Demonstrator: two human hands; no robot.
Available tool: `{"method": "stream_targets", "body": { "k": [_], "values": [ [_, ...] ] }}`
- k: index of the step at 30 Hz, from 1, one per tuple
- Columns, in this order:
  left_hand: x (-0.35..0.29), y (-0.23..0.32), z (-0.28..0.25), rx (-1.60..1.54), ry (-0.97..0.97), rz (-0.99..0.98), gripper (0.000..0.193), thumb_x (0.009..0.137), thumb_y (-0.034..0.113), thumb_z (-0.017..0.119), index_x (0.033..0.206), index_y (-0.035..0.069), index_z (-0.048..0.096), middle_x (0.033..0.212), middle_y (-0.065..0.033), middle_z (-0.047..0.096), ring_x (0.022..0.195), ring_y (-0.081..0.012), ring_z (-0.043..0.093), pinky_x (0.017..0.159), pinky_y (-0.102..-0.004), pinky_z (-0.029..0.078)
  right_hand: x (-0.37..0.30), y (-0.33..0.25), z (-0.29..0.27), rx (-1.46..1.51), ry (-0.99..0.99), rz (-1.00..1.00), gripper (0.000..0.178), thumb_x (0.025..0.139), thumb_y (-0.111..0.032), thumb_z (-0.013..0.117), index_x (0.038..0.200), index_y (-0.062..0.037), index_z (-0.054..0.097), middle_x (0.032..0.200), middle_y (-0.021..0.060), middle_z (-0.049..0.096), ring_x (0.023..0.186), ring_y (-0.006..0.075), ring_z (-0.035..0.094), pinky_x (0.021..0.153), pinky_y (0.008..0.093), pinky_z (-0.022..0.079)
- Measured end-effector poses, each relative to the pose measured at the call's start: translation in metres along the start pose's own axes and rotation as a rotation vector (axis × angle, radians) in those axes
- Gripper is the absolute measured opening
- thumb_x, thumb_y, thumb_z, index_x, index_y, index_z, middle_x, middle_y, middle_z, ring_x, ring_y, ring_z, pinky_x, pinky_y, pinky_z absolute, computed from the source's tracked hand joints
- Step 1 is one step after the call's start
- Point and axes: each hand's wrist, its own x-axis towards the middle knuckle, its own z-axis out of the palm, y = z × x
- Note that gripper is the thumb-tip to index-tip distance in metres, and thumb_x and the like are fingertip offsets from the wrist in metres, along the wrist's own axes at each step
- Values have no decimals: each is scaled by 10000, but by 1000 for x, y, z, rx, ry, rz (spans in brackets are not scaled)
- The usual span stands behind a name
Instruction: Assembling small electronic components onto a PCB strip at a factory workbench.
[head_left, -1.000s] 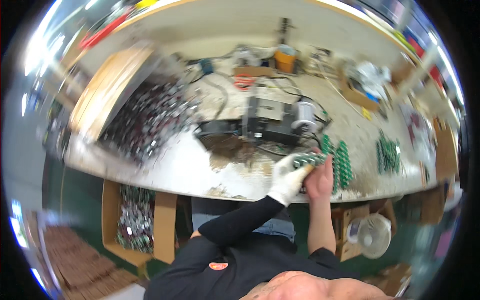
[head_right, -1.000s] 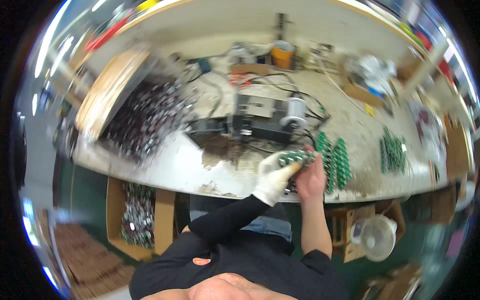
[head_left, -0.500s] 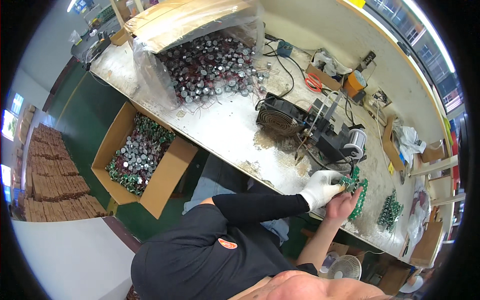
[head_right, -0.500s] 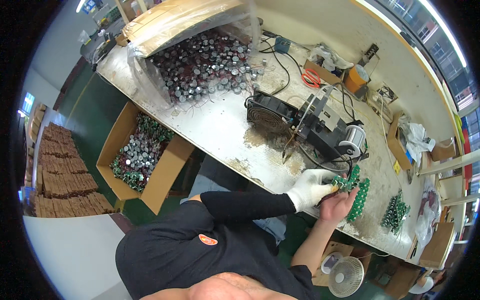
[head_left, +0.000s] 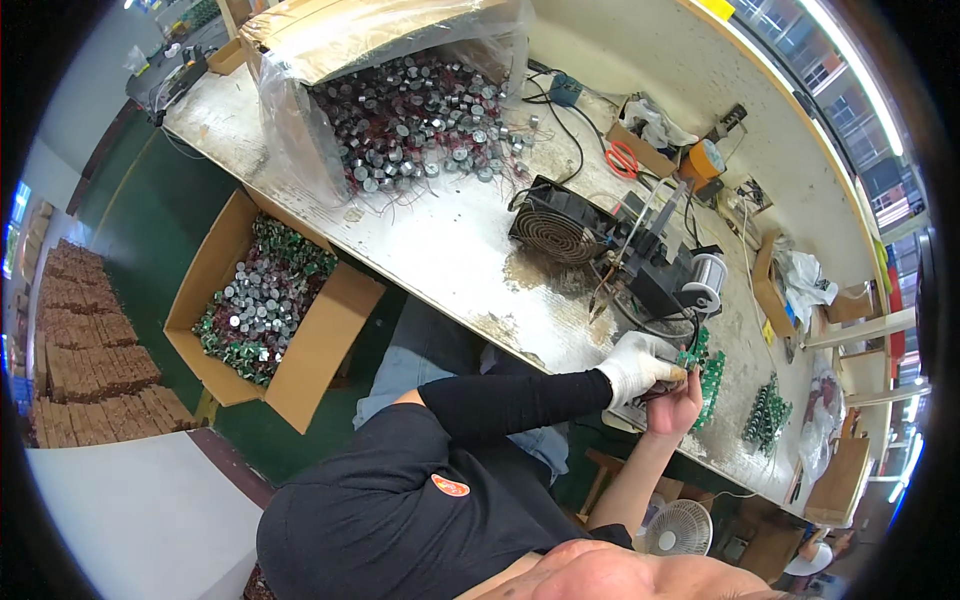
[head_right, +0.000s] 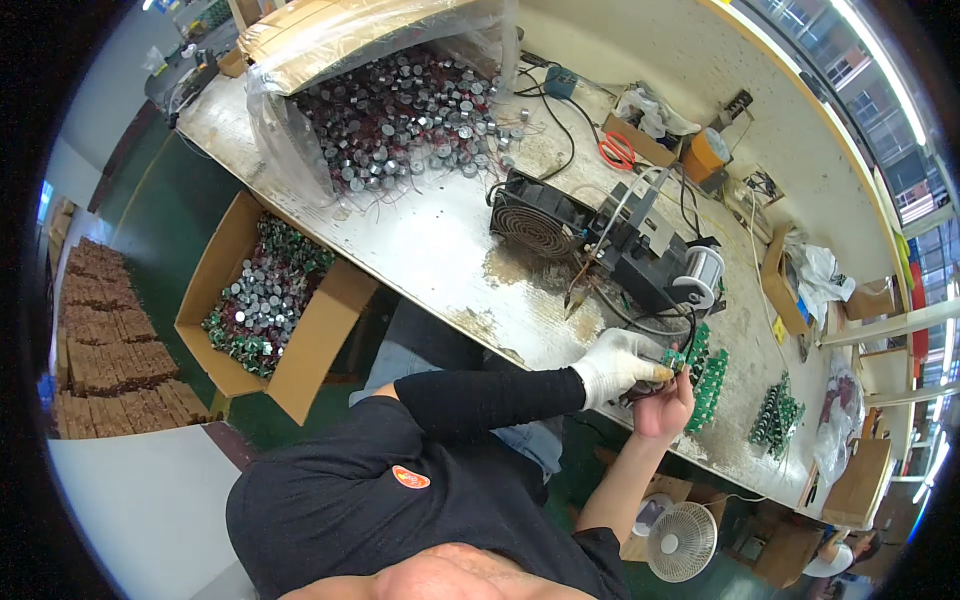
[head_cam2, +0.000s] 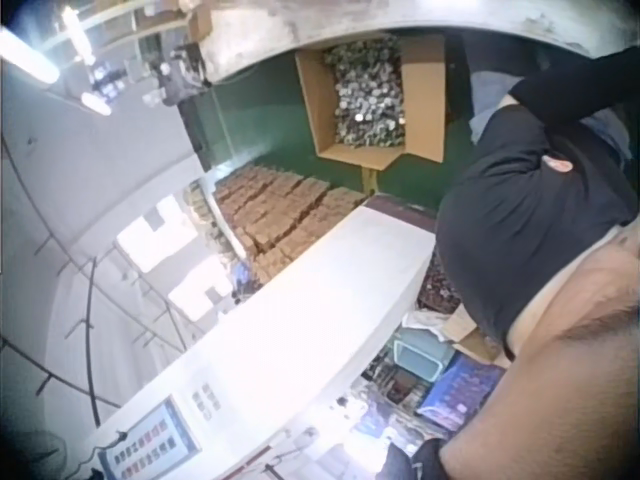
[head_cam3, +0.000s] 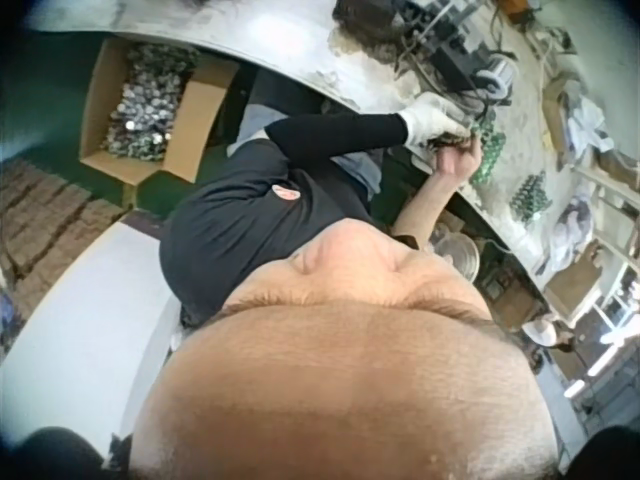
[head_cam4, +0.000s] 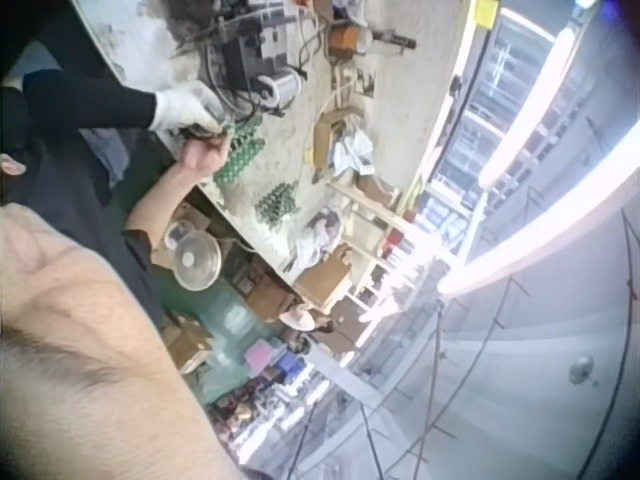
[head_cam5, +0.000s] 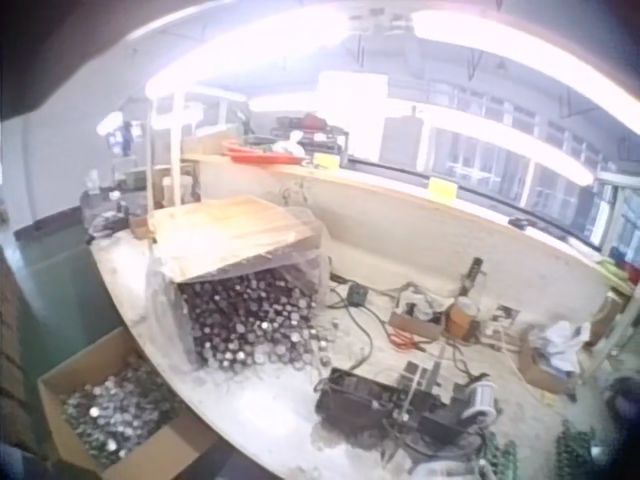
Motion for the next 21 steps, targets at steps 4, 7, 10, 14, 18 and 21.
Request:
{"method": "stream_targets", "body": {
  "k": [4,7,10,14,18,21],
  "values": [
    [3,-8,2,-96,-53,-18,218,798,90,727,997,2,699,892,-69,691,764,-120,623,705,-276,506,-6,-1,5,56,-57,7,440,1005,-253,380,1370,-7,408,1276,171,560,1187,330,519,1048,507,353],
    [12,-21,-7,-152,-173,-9,194,843,107,686,1021,30,682,888,-54,689,765,-126,634,689,-267,507,-9,6,17,16,-53,0,444,996,-261,386,1362,-13,426,1264,148,572,1179,308,525,1038,489,367],
    [7,-14,-11,-209,-168,-49,251,860,118,672,1090,21,649,974,-56,676,845,-133,637,755,-273,511,2,13,-4,-21,191,6,412,975,-201,384,1332,-16,473,1257,142,578,1157,299,538,1033,438,386],
    [7,2,-1,350,-164,300,489,787,135,684,1229,-30,555,1145,-151,611,986,-209,612,811,-321,504,-1,15,43,-78,123,-207,453,995,-376,411,1277,-27,469,1243,125,568,1131,293,536,986,441,408],
    [3,1,-6,1264,33,647,842,592,211,704,1331,-39,388,1283,-263,439,1211,-434,416,1036,-487,335,-14,16,61,-204,154,-306,549,1001,-382,400,1396,-13,300,1262,151,525,1122,276,520,980,421,396],
    [10,-11,-7,1180,-18,687,876,646,194,710,1359,-90,285,1237,-278,500,1175,-434,464,1069,-453,311,-24,28,69,-816,149,-536,717,950,-305,550,1463,1,153,1354,146,442,1226,257,442,1057,382,304]
  ]
}}
